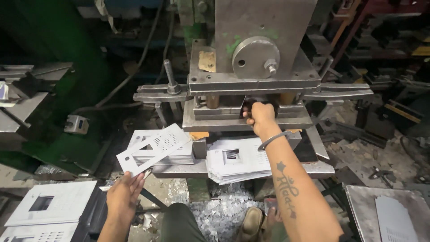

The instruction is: The recorder inserts pre-cut metal panels into a stamping press machine and stacks the finished pieces.

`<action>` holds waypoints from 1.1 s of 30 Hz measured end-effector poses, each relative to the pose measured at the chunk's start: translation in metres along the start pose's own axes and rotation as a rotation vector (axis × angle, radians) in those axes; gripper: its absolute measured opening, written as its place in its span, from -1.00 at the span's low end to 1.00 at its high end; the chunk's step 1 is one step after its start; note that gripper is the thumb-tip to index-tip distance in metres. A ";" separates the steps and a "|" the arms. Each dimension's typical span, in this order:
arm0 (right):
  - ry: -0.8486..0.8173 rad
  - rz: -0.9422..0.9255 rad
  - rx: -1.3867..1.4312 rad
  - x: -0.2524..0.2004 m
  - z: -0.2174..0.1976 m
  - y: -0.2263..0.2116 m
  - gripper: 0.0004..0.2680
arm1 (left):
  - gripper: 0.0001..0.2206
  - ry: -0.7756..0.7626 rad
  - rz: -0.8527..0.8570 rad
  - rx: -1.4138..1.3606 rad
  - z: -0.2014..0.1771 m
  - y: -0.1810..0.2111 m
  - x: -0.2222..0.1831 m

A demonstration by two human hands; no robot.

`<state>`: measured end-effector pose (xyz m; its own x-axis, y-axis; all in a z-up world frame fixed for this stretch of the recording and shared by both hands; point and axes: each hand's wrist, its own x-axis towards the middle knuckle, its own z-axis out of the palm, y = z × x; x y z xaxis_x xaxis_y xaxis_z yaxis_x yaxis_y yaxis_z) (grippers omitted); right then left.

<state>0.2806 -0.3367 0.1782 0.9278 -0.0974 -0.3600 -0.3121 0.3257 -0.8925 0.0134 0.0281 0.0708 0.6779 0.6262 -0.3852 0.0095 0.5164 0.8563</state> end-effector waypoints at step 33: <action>-0.165 -0.074 0.207 -0.035 -0.034 0.045 -0.82 | -0.65 -0.584 -0.121 -0.238 0.240 -0.016 -0.103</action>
<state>0.2269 -0.3502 0.1417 0.9725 0.0209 -0.2318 -0.2098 0.5101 -0.8341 0.1198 -0.1850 0.1790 0.9717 0.1685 -0.1655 -0.0070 0.7212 0.6927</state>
